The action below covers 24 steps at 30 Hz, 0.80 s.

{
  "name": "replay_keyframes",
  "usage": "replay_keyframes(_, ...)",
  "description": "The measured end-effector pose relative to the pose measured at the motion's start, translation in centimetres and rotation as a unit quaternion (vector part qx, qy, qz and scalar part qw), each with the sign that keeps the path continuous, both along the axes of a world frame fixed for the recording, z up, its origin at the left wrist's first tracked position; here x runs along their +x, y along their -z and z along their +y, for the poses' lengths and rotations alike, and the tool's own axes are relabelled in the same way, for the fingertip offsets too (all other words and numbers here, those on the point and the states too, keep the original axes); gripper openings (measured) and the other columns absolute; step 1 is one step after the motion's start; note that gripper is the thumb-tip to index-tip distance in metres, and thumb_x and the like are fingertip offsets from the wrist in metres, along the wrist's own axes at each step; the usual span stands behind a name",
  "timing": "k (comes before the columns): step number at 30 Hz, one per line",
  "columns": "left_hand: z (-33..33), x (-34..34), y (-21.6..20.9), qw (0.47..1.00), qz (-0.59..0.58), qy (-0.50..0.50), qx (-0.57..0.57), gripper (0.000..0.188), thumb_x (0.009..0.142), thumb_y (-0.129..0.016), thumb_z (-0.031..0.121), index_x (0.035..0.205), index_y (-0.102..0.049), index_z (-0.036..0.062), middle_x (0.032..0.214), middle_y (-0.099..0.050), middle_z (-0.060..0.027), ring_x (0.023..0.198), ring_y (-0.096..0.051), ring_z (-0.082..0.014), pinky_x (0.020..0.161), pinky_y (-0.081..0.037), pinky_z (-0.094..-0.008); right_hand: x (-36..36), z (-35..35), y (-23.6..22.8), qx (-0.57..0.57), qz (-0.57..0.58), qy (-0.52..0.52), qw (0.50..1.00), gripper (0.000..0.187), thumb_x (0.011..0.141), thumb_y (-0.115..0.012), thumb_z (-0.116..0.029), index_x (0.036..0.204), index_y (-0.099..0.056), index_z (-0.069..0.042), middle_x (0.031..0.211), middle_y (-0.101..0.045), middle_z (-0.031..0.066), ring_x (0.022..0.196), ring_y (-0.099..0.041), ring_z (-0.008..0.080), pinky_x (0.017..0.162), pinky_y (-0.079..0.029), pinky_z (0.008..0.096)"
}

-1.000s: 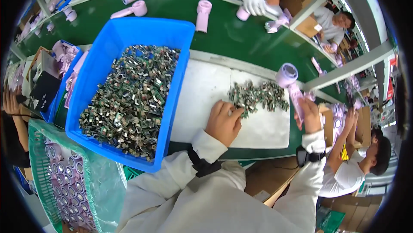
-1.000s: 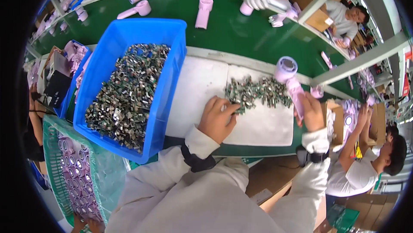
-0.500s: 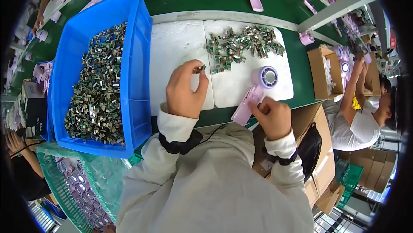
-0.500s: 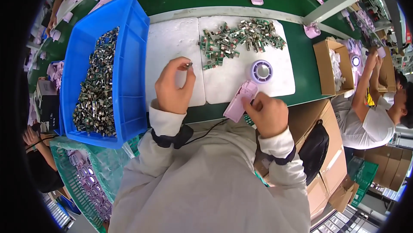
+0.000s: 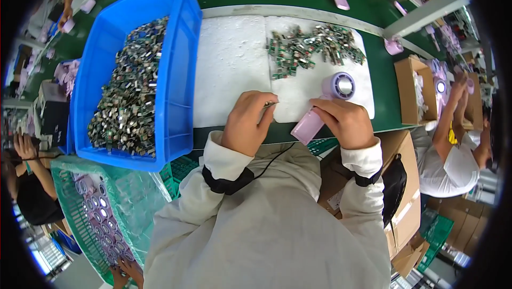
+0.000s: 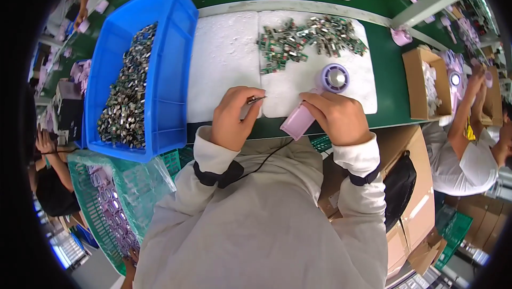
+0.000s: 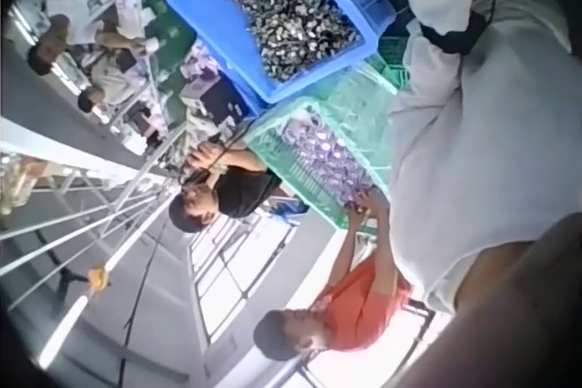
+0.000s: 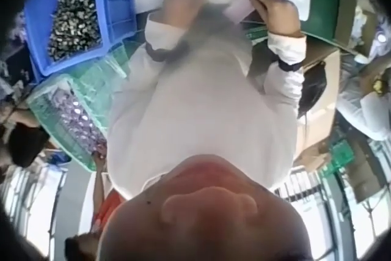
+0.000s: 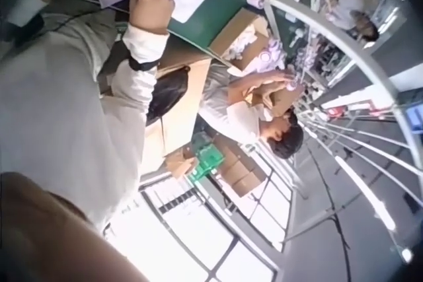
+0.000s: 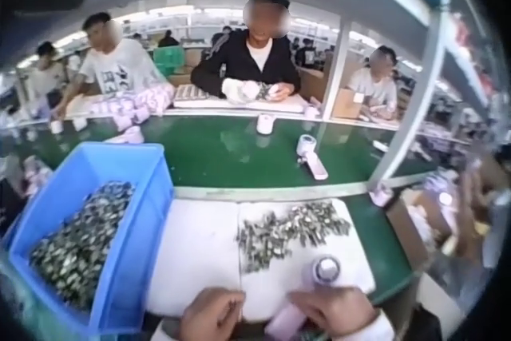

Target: The person picks up a circuit board and a fan housing, fits the circuit board into the housing, and then sets the assembly down on the table.

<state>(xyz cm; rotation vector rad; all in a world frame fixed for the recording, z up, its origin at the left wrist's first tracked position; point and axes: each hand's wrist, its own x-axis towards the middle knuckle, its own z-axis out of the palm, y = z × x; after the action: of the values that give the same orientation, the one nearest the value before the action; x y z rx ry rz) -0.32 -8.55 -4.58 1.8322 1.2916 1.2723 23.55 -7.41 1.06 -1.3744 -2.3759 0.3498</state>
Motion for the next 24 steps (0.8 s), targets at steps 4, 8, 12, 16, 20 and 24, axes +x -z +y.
replay_keyframes(4, -0.1, 0.1, 0.8, 0.996, 0.068, 0.011, 0.063, 0.034, 0.079, -0.062, -0.008, 0.112, -0.064, 0.0002, 0.101, -0.066, -0.0158, 0.094, -0.061, -0.0359, 0.084, -0.051, -0.0425, 0.8, 0.2, 1.3, 0.005, 0.05, -0.011, 0.999, 0.016, 0.09, -0.067, -0.006, 0.105, -0.071, -0.002, 0.095, -0.072, 0.0163, 0.081, -0.071, 0.0314, 0.07, -0.055, 0.0364)
replay_keyframes(8, -0.8, 1.8, 0.8, 0.992, 0.102, 0.044, 0.051, 0.035, 0.081, -0.058, -0.005, 0.116, -0.062, -0.0027, 0.103, -0.063, -0.0169, 0.1, -0.061, -0.035, 0.087, -0.05, -0.0413, 1.4, -0.4, 1.9, -0.076, 0.099, 0.014, 0.992, 0.014, 0.093, -0.065, -0.006, 0.104, -0.07, 0.0, 0.077, -0.067, 0.0106, 0.058, -0.057, 0.0147, 0.055, -0.044, 0.0287)
replay_keyframes(12, -1.3, 3.6, 0.0, 0.992, -0.083, 0.095, -0.024, 0.029, 0.084, -0.065, 0.001, 0.112, -0.065, 0.0026, 0.098, -0.064, -0.014, 0.091, -0.065, -0.0319, 0.079, -0.052, -0.0401, 0.7, -0.8, 2.4, -0.14, 0.129, 0.019, 0.981, 0.015, 0.095, -0.064, -0.008, 0.107, -0.069, 0.0, 0.071, -0.061, 0.0057, 0.057, -0.048, 0.0083, 0.051, -0.037, 0.0247)
replay_keyframes(16, -1.9, 4.2, 0.4, 0.969, -0.174, 0.154, -0.083, 0.025, 0.086, -0.068, 0.006, 0.111, -0.066, 0.0044, 0.092, -0.065, -0.0131, 0.084, -0.065, -0.0311, 0.074, -0.053, -0.0397, -0.1, -0.4, 4.7, -0.083, 0.175, 0.041, 0.98, 0.017, 0.098, -0.062, -0.01, 0.109, -0.068, 0.0, 0.073, -0.06, 0.0016, 0.06, -0.048, 0.0066, 0.052, -0.036, 0.0225)
replay_keyframes(20, -2.3, 4.9, 1.6, 0.968, -0.173, 0.167, -0.066, 0.024, 0.088, -0.067, 0.007, 0.111, -0.065, 0.0041, 0.091, -0.064, -0.0132, 0.083, -0.065, -0.0313, 0.073, -0.053, -0.0398, -0.6, -0.6, 4.8, -0.109, 0.236, 0.075, 0.963, 0.018, 0.099, -0.061, -0.012, 0.111, -0.068, 0.001, 0.076, -0.06, -0.0005, 0.062, -0.048, 0.005, 0.054, -0.035, 0.0206)
replay_keyframes(24, -2.2, 5.6, 2.8, 0.973, -0.144, 0.181, 0.004, 0.024, 0.088, -0.067, 0.005, 0.111, -0.063, 0.0029, 0.095, -0.062, -0.0136, 0.084, -0.064, -0.031, 0.073, -0.053, -0.0403, -0.5, -0.3, 4.5, -0.145, 0.295, 0.087, 0.94, 0.015, 0.098, -0.061, -0.007, 0.107, -0.068, 0.002, 0.077, -0.062, 0.0006, 0.064, -0.048, 0.0059, 0.058, -0.039, 0.0225)
